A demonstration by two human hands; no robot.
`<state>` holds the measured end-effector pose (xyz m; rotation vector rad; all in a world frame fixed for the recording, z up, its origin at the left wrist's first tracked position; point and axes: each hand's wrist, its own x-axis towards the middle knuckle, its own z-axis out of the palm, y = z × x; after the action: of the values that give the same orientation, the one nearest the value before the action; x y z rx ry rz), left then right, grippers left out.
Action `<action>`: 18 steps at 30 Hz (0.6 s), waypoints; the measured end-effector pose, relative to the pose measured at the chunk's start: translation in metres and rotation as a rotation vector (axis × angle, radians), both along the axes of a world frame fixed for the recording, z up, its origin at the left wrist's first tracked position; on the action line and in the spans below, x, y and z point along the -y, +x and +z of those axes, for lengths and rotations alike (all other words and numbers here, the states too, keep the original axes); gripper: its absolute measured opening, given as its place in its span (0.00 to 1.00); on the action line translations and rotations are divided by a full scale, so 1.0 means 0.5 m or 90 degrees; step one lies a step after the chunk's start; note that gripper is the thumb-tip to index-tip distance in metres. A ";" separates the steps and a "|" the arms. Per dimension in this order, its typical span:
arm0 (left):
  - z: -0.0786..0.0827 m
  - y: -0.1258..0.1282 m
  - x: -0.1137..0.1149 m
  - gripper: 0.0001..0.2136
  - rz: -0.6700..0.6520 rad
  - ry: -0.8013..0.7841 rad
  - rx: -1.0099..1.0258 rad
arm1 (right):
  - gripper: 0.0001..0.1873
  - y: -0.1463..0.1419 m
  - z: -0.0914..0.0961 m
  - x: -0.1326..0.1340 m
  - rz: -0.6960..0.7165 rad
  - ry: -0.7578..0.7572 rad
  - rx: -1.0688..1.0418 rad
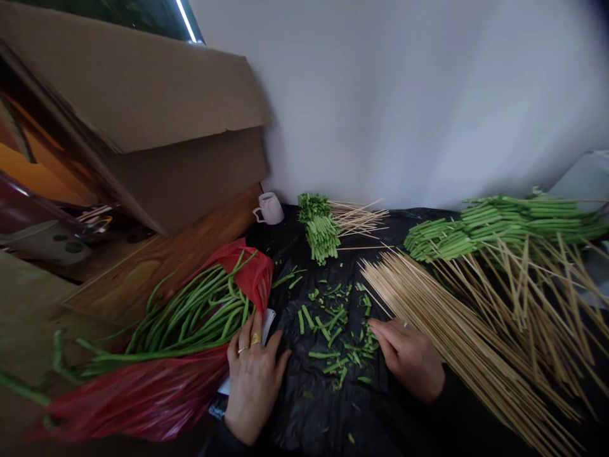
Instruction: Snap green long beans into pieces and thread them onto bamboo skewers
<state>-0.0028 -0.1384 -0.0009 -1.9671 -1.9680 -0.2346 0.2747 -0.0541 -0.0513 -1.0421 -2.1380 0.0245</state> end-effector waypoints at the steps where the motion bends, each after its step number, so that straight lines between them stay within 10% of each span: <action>1: 0.000 -0.006 0.002 0.11 -0.014 -0.002 0.018 | 0.15 0.000 -0.001 0.000 -0.002 -0.003 0.000; 6: 0.096 -0.086 -0.007 0.17 -0.081 -0.081 0.215 | 0.14 0.001 -0.001 -0.001 -0.004 0.000 -0.006; 11: 0.220 -0.195 -0.056 0.18 0.035 -0.139 0.208 | 0.14 0.001 0.005 0.000 0.001 0.008 -0.008; 18: 0.162 -0.256 -0.101 0.26 0.040 -0.311 0.137 | 0.15 0.002 0.009 -0.001 0.005 0.010 0.000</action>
<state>-0.1308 -0.0878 0.0800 -2.2407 -2.3998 0.0623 0.2755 -0.0534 -0.0470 -1.0243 -2.1391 0.0109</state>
